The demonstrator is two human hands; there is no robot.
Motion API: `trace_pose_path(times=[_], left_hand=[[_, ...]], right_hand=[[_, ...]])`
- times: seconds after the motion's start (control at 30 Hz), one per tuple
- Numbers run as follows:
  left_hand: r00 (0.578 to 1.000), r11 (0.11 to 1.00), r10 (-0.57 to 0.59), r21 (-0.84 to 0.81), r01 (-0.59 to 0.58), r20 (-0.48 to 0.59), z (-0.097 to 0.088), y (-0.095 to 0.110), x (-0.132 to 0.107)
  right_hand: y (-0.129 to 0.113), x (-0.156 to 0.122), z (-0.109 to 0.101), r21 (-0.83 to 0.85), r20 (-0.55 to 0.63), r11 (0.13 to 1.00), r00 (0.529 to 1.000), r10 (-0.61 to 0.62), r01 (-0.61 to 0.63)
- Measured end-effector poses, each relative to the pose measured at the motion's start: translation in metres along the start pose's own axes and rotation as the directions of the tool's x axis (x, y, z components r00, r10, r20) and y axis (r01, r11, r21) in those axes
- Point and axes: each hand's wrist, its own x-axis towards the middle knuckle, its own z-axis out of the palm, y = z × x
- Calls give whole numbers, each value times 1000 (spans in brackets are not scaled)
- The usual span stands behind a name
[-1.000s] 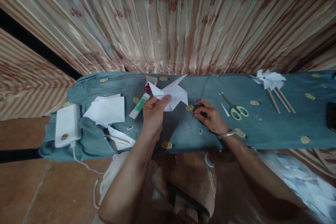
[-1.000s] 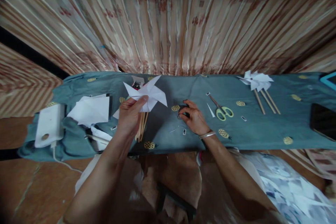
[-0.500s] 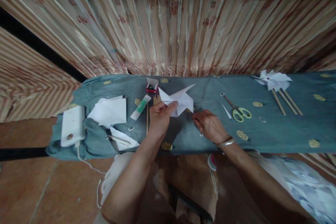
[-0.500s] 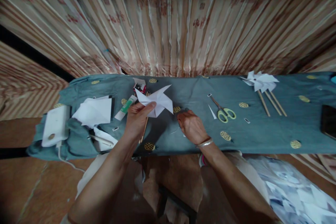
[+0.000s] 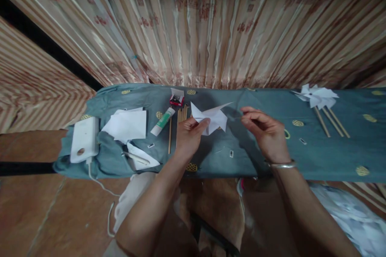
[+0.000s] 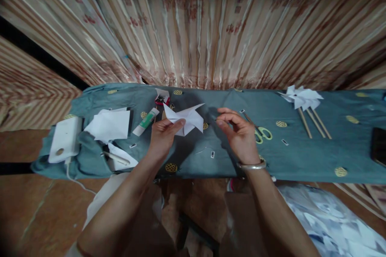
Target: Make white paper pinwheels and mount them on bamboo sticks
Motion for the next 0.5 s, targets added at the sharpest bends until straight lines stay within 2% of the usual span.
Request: trace_pose_path(times=[0.07, 0.17, 0.33, 0.5], left_hand=[[1000, 1000, -3, 25, 3, 23, 2, -2, -2], [999, 1000, -19, 26, 18, 45, 6, -5, -5], [996, 997, -76, 7, 76, 38, 13, -5, -11], [994, 995, -97, -5, 98, 43, 16, -3, -13]], right_hand=[[-16, -5, 5, 92, 19, 996, 1000, -21, 19], [-30, -15, 19, 66, 95, 997, 994, -49, 43], [-26, -19, 29, -43, 120, 995, 989, -84, 90], [-21, -16, 26, -27, 131, 996, 988, -76, 80]])
